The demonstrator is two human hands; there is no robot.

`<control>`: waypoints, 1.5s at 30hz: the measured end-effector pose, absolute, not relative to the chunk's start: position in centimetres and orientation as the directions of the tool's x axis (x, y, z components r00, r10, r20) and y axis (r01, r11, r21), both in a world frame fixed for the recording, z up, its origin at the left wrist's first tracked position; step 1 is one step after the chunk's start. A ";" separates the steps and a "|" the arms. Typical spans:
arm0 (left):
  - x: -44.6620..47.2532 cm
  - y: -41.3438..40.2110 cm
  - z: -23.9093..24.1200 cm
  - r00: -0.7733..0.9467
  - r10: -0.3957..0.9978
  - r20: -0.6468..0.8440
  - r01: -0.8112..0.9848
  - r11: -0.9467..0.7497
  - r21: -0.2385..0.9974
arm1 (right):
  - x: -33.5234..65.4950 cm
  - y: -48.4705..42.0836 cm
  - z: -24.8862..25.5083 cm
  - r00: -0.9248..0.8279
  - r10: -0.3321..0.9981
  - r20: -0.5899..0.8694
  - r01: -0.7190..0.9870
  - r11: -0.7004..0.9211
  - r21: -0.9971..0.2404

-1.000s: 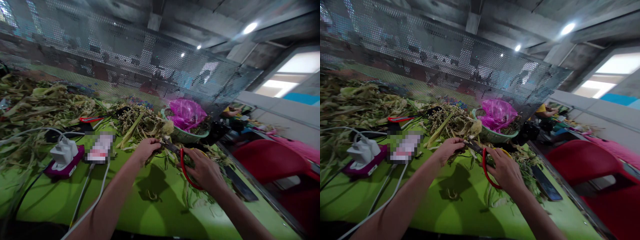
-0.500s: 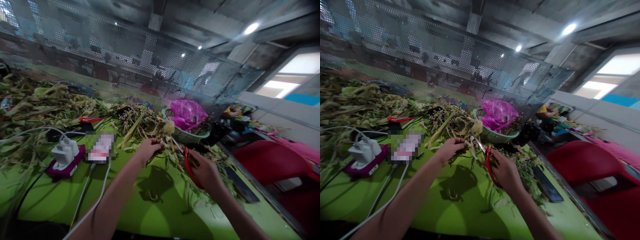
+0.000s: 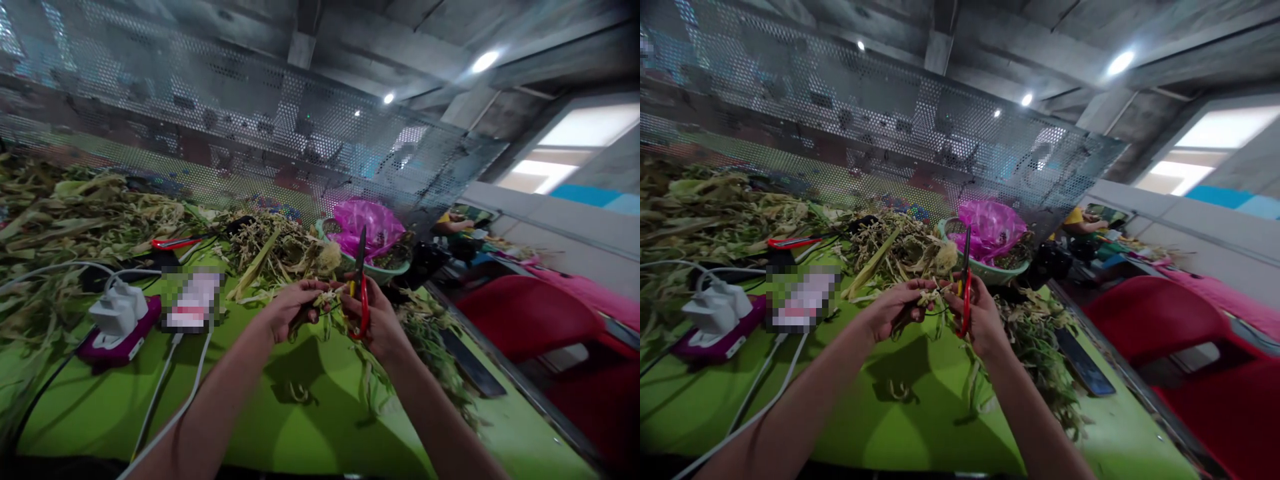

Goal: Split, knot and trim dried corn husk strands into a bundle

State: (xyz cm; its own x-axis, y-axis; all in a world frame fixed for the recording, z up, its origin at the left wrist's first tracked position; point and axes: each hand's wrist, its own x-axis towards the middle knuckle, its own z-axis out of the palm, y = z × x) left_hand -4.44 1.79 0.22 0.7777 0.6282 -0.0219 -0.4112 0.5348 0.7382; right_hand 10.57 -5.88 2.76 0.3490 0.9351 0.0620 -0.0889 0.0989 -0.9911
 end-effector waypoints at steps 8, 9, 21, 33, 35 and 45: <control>-3.9 1.9 -0.4 0.649 0.752 -0.117 -0.318 0.408 0.856 | 9.5 -4.5 2.5 0.471 0.861 0.194 -0.002 0.221 -0.975; -4.0 1.9 -0.3 0.628 0.768 -0.124 -0.300 0.387 0.872 | 9.6 -4.4 2.5 0.491 0.846 0.209 0.018 0.230 -0.973; -3.3 2.6 -1.2 0.661 0.745 0.092 -0.278 0.129 0.952 | 10.0 -3.8 1.6 0.454 0.868 0.202 -0.052 0.252 -0.966; -2.9 1.8 -1.7 0.665 0.746 0.037 -0.288 0.211 0.934 | 11.0 -4.4 1.0 0.402 0.900 0.168 -0.064 0.210 -0.976; -2.8 1.9 -1.9 0.656 0.753 0.044 -0.312 0.218 0.924 | 11.0 -4.3 0.8 0.388 0.903 0.186 -0.014 0.207 -0.978; -3.5 2.2 -0.9 0.528 0.849 0.001 -0.363 0.225 0.904 | 11.1 -4.4 1.0 0.297 0.912 0.281 0.195 0.231 -0.953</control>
State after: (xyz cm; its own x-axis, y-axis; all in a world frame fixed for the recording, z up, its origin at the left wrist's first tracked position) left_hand -3.51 2.21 -0.87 0.5284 0.8490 0.0013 -0.3633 0.2247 0.9042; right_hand 11.14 -4.36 0.99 0.2970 0.9125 0.2814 0.1949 0.2306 -0.9533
